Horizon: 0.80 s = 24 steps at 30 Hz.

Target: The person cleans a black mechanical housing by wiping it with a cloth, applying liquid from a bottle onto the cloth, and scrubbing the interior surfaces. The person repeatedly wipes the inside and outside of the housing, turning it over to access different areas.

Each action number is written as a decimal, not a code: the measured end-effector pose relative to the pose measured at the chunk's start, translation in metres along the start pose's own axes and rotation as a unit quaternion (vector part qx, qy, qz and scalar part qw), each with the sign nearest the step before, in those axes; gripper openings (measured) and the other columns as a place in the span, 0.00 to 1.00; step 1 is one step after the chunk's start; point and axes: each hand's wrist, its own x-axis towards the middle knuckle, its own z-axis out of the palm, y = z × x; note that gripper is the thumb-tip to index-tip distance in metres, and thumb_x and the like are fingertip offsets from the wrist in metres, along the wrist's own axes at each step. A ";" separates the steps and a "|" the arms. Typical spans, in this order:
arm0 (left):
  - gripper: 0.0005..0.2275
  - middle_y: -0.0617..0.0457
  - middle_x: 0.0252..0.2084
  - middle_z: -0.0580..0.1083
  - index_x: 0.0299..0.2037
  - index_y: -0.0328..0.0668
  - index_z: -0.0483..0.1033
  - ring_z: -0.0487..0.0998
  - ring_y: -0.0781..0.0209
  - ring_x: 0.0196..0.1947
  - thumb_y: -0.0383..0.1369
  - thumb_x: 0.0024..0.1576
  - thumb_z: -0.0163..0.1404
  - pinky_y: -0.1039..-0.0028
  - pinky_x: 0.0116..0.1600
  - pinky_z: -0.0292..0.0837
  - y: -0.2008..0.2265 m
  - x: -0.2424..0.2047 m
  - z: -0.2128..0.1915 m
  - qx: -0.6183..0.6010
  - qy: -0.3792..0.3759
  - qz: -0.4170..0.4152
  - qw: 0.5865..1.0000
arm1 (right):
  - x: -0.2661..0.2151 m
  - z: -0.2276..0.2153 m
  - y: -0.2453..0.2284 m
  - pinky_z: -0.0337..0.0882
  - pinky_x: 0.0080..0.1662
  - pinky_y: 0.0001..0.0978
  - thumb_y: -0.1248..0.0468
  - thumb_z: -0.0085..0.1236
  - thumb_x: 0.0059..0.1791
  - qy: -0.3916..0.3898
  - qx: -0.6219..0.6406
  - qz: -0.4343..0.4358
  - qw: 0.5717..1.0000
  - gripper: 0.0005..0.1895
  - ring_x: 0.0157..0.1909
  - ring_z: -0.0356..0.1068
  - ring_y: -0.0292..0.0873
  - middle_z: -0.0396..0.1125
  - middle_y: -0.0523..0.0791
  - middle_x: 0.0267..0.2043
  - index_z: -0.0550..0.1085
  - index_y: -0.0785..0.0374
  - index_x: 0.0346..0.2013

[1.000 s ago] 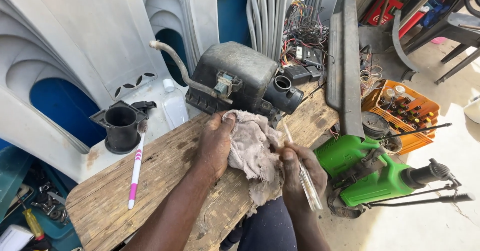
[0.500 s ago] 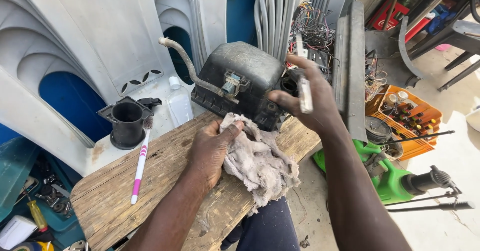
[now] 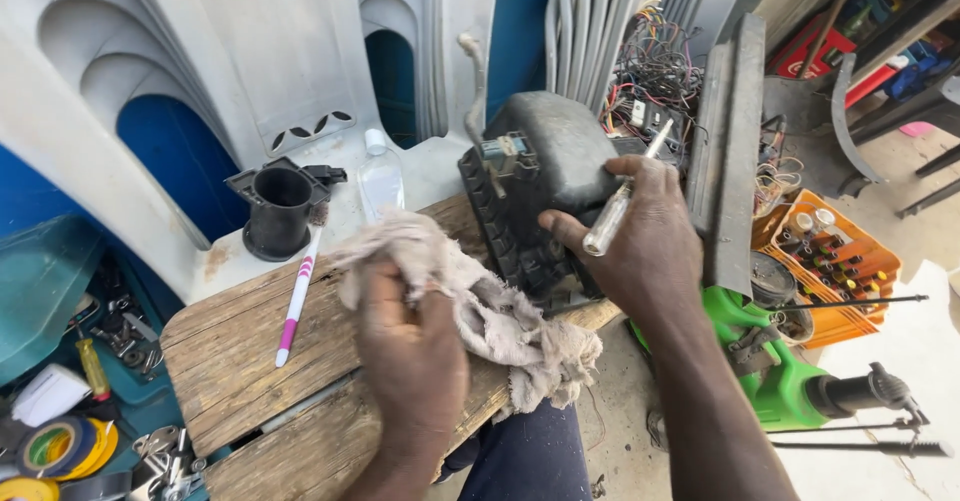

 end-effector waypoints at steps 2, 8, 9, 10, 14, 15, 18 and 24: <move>0.18 0.51 0.39 0.79 0.61 0.46 0.75 0.70 0.68 0.20 0.23 0.61 0.50 0.77 0.16 0.67 -0.021 -0.014 0.019 0.091 -0.045 0.077 0.992 | 0.004 -0.022 -0.013 0.70 0.52 0.56 0.31 0.67 0.42 -0.034 0.008 0.016 0.999 0.44 0.56 0.72 0.54 0.71 0.49 0.55 0.69 0.55 0.60; 0.35 0.30 0.72 0.60 0.75 0.25 0.49 0.57 0.33 0.73 0.41 0.62 0.48 0.48 0.74 0.51 -0.035 -0.050 0.090 0.100 -0.299 0.118 0.942 | 0.051 -0.003 -0.017 0.66 0.51 0.53 0.31 0.56 0.46 -0.063 0.107 -0.037 0.992 0.40 0.57 0.70 0.57 0.69 0.53 0.59 0.64 0.51 0.62; 0.38 0.27 0.66 0.63 0.72 0.22 0.52 0.62 0.29 0.67 0.42 0.57 0.51 0.48 0.70 0.56 -0.041 -0.053 0.106 0.085 -0.261 0.171 0.946 | 0.059 0.002 -0.017 0.66 0.52 0.45 0.36 0.61 0.46 -0.102 0.140 -0.014 0.985 0.35 0.55 0.68 0.49 0.67 0.46 0.60 0.65 0.48 0.60; 0.38 0.27 0.66 0.63 0.72 0.22 0.52 0.62 0.29 0.67 0.42 0.57 0.51 0.48 0.70 0.56 -0.038 -0.051 0.103 0.082 -0.263 0.169 0.946 | 0.060 -0.001 -0.020 0.66 0.52 0.45 0.36 0.61 0.46 -0.102 0.136 -0.012 0.985 0.35 0.55 0.68 0.49 0.67 0.46 0.60 0.65 0.48 0.60; 0.36 0.31 0.66 0.65 0.69 0.27 0.59 0.66 0.33 0.65 0.43 0.55 0.57 0.48 0.70 0.58 -0.031 -0.059 0.085 0.270 -0.287 0.203 0.897 | 0.053 -0.005 -0.026 0.66 0.50 0.48 0.38 0.61 0.48 -0.119 0.133 0.029 0.984 0.32 0.55 0.68 0.52 0.67 0.49 0.60 0.63 0.45 0.59; 0.39 0.31 0.64 0.67 0.71 0.26 0.59 0.67 0.33 0.64 0.47 0.56 0.58 0.48 0.71 0.57 -0.032 -0.058 0.078 0.332 -0.298 0.205 0.871 | 0.053 -0.004 -0.030 0.66 0.50 0.49 0.37 0.60 0.48 -0.118 0.135 0.031 0.983 0.31 0.55 0.69 0.54 0.67 0.50 0.61 0.63 0.44 0.59; 0.37 0.33 0.65 0.65 0.73 0.27 0.54 0.66 0.34 0.64 0.48 0.63 0.53 0.40 0.74 0.48 -0.039 -0.061 0.081 0.332 -0.346 0.155 0.864 | 0.058 0.002 -0.028 0.66 0.49 0.45 0.37 0.61 0.48 -0.109 0.130 0.051 0.984 0.30 0.51 0.69 0.50 0.69 0.48 0.56 0.64 0.44 0.57; 0.46 0.23 0.67 0.61 0.72 0.20 0.53 0.62 0.26 0.69 0.46 0.47 0.59 0.38 0.74 0.45 -0.014 -0.042 0.107 0.289 -0.257 0.124 0.914 | 0.062 0.018 -0.004 0.68 0.63 0.59 0.35 0.69 0.50 -0.061 0.123 0.003 0.991 0.33 0.64 0.70 0.68 0.71 0.59 0.57 0.66 0.42 0.60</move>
